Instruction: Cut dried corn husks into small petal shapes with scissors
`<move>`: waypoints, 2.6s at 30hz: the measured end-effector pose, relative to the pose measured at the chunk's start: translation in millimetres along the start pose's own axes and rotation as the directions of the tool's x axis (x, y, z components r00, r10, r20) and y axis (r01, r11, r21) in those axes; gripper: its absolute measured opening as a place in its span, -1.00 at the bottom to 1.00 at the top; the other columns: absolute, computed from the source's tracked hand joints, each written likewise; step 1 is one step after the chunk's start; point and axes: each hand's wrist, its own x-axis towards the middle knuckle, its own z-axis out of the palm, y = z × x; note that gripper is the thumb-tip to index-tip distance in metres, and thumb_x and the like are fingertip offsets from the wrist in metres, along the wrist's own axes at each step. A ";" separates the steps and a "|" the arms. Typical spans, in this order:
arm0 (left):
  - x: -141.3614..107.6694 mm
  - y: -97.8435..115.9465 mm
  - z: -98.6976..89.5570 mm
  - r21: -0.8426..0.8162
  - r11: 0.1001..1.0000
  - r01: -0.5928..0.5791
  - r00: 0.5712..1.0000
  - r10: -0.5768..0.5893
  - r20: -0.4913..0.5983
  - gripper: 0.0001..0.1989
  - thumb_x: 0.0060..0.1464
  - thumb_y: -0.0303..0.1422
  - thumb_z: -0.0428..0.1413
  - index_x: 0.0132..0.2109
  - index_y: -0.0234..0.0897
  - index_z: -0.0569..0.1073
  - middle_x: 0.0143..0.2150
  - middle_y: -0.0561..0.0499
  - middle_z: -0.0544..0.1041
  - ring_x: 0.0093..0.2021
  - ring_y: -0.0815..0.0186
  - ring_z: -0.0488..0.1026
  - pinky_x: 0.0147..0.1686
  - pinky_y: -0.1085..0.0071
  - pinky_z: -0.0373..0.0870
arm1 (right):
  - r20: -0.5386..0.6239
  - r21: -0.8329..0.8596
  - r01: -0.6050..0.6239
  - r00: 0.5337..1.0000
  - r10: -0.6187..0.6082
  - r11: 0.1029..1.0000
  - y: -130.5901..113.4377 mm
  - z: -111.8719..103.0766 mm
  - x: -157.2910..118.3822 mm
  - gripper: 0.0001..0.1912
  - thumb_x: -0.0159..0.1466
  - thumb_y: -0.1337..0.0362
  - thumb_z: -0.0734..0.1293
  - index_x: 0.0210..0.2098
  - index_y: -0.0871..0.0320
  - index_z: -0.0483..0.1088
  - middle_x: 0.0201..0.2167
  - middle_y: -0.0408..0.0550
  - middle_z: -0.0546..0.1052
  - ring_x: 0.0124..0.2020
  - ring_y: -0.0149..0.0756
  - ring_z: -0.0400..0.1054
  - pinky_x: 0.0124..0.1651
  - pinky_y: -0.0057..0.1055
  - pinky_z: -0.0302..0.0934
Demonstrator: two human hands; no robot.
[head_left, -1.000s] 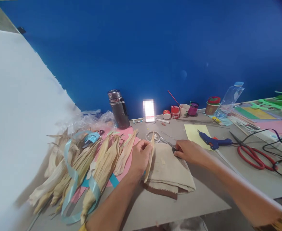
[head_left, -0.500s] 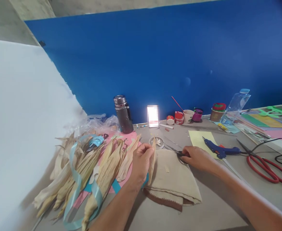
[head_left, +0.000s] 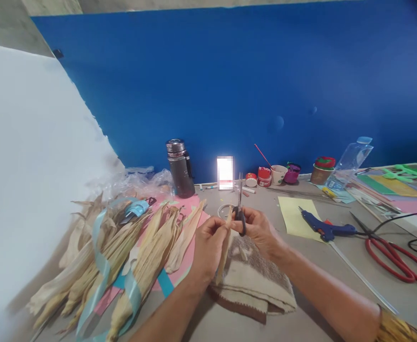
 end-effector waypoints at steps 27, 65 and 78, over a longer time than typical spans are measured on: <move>-0.4 -6.1 4.7 0.007 1.000 0.000 0.995 -0.001 0.096 -0.83 -0.05 -0.33 0.17 -0.51 -0.28 0.38 -0.56 0.13 0.28 -0.51 0.44 0.18 -0.48 0.51 0.14 | -0.116 0.057 0.019 0.993 -0.012 0.998 5.6 -11.2 1.1 -0.71 -0.13 0.29 0.54 -0.44 0.18 0.43 -0.54 -0.23 0.44 -0.53 -0.45 0.25 -0.44 -0.50 0.12; 6.4 1.0 -3.6 -0.259 0.966 0.016 0.995 -0.041 -0.088 -0.78 -0.04 -0.35 0.14 -0.52 -0.24 0.24 -0.68 0.22 0.16 -0.65 0.51 0.05 -0.62 0.56 0.04 | 0.181 -0.472 0.032 0.982 0.062 0.881 25.5 6.8 -23.0 -0.44 0.10 -0.25 0.31 -0.56 0.15 0.23 -0.61 -0.19 0.24 -0.55 -0.41 0.09 -0.50 -0.45 -0.09; 3.4 5.6 -3.0 -0.122 0.992 -0.037 0.992 0.021 -0.126 -0.79 0.01 -0.37 0.10 -0.53 -0.24 0.26 -0.67 0.19 0.22 -0.64 0.50 0.09 -0.60 0.54 0.10 | 0.221 -0.451 0.027 0.972 0.082 0.892 18.9 8.0 -27.7 -0.41 0.12 -0.27 0.29 -0.54 0.20 0.36 -0.58 -0.12 0.37 -0.52 -0.38 0.18 -0.47 -0.48 0.06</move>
